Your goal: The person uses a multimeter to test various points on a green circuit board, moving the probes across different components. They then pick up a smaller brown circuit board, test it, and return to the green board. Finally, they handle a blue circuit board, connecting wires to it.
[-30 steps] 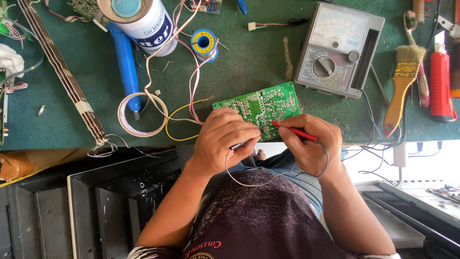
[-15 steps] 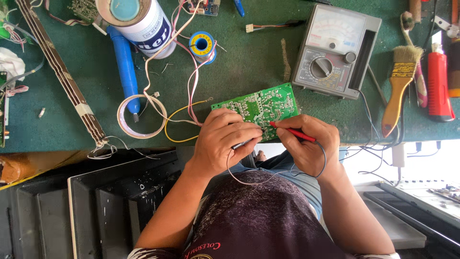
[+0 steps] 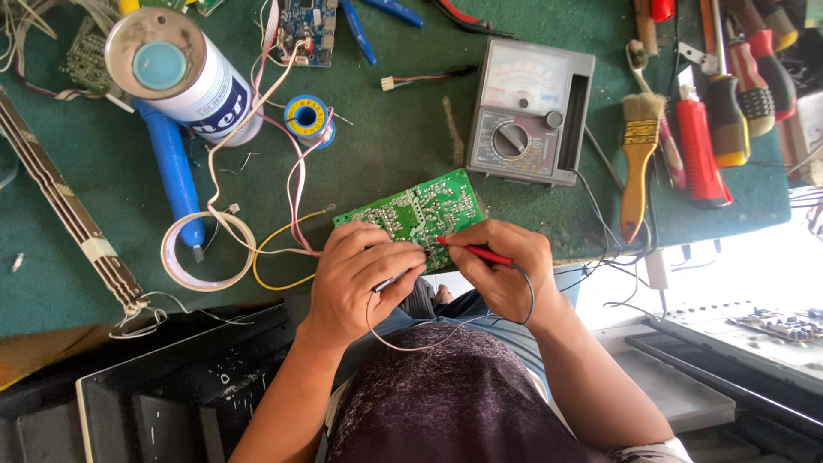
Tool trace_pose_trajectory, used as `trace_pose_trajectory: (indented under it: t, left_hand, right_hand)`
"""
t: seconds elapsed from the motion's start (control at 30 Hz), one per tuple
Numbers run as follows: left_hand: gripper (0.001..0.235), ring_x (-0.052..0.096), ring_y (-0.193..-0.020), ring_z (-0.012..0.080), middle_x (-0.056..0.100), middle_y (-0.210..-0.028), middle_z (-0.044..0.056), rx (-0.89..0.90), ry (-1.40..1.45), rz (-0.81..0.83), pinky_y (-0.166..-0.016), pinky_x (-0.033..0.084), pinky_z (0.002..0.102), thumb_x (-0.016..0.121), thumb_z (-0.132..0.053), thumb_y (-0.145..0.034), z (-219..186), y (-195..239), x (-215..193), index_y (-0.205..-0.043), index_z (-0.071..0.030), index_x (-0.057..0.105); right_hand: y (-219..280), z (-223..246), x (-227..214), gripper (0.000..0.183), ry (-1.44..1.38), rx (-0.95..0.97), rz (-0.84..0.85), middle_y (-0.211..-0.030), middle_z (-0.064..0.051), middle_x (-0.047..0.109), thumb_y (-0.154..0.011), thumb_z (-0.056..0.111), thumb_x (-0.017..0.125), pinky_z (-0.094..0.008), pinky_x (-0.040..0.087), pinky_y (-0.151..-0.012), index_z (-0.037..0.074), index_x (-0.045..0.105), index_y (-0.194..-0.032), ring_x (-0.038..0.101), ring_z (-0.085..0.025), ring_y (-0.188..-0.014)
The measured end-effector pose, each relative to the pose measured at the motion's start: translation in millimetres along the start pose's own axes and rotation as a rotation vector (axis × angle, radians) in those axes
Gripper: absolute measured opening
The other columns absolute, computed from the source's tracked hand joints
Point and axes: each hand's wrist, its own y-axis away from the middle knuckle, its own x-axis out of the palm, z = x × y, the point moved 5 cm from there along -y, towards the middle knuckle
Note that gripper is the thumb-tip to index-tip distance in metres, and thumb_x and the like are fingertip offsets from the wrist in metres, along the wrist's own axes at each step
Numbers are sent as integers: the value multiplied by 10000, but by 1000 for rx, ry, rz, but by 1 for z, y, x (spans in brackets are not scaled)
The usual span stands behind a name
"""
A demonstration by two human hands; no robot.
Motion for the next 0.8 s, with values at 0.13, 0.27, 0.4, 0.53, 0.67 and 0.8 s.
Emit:
trace_pose_trajectory:
  t: [0.13, 0.27, 0.4, 0.53, 0.67, 0.8]
  left_hand:
    - [98, 732, -879, 230, 827, -1025, 27, -4, -11, -5, -961, 581, 447, 760, -203, -983, -1, 1, 1, -1016, -150, 835]
    - [106, 736, -885, 235, 829, -1022, 21, -16, -16, -12, -976, 575, 448, 758, -219, -990, 0, 0, 1, -1010, -150, 836]
    - [83, 728, -877, 224, 823, -1011, -3, -18, -29, 0, -978, 573, 441, 762, -217, -984, 0, 2, 2, -989, -166, 828]
    - [72, 733, -893, 232, 821, -1015, 9, -8, -32, -1, -971, 577, 447, 775, -203, -979, 0, 1, 2, -1004, -158, 826]
    - [101, 719, -858, 217, 822, -1006, -7, -16, -32, 12, -961, 576, 435, 743, -227, -1001, -4, -5, -2, -998, -173, 828]
    - [139, 734, -821, 196, 830, -1010, -1, -48, 35, -66, -948, 590, 400, 717, -225, -1022, -3, -4, -2, -1025, -162, 841]
  right_hand:
    - [0, -2, 0, 98, -18, 11, 1, -802, -153, 779, -877, 106, 829, -364, 590, -644, 138, 863, -963, 771, -344, -680]
    - [0, -2, 0, 95, -38, 19, -10, -800, -162, 783, -873, 89, 830, -377, 596, -648, 117, 859, -959, 777, -352, -684]
    - [1, -2, 1, 92, -36, 4, -6, -814, -160, 783, -885, 90, 821, -366, 592, -645, 116, 857, -966, 769, -344, -674]
    - [0, -1, 1, 92, -33, 6, 1, -809, -161, 782, -885, 83, 821, -380, 590, -632, 114, 854, -965, 765, -358, -666]
    - [2, -5, 1, 117, -4, 10, 10, -817, -160, 776, -875, 108, 832, -376, 587, -641, 133, 861, -986, 772, -342, -696]
    - [7, -3, -1, 134, 5, 52, 9, -807, -115, 799, -890, 116, 803, -352, 607, -694, 163, 871, -996, 779, -268, -702]
